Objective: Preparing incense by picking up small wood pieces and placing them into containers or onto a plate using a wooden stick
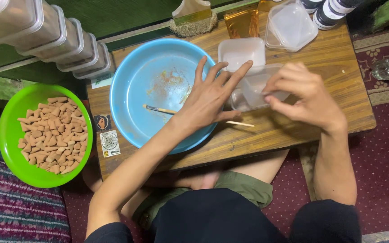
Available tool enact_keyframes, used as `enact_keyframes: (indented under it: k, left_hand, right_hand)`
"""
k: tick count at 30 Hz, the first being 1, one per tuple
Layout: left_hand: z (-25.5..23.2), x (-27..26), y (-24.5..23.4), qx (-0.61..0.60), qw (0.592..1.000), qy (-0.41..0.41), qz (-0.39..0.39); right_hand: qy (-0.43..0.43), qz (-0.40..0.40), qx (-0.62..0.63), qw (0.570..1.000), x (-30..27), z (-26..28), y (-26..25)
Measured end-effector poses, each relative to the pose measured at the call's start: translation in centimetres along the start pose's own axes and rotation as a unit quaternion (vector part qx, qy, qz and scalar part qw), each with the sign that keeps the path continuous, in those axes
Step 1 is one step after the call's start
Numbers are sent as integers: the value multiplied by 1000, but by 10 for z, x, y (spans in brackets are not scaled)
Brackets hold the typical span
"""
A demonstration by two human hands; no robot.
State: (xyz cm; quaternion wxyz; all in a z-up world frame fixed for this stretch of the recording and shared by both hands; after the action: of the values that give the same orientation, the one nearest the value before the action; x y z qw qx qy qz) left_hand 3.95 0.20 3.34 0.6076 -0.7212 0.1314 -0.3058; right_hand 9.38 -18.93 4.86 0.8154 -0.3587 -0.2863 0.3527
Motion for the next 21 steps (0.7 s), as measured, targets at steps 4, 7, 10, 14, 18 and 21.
enact_keyframes:
  k: [4, 7, 10, 14, 18, 21]
  left_hand:
    - [-1, 0, 0, -24, 1000, -9, -18]
    - [3, -5, -6, -62, 997, -17, -31]
    - [17, -15, -20, -109, 991, -45, -57]
    - [43, -39, -53, -123, 980, -92, -128]
    - [61, -66, -70, -146, 968, -135, -155]
    - [71, -83, -76, -156, 960, -161, -171]
  right_hand:
    - [-28, -48, -29, 998, 14, -1, -22]
    - [-42, -74, -17, 996, 34, 12, -34]
    - [-45, -107, -40, 992, 49, 2, -25]
    - [-78, -131, -161, 975, 70, 1, 3]
    - [-94, -118, -176, 973, 74, 2, 30]
    - [-97, -91, -201, 970, 74, 2, 38]
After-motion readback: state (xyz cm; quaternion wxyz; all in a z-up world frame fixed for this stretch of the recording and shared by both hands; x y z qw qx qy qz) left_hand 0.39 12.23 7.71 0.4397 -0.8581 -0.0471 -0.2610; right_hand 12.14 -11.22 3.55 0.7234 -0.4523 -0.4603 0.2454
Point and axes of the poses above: each hand's wrist, its own x-axis towards the middle knuckle, its own y-axis out of the palm, z = x × y, the point moved 6 cm from there along x, towards the middle knuckle, and after that the axes turned 6 degrees about y, right-handed, at the moved point
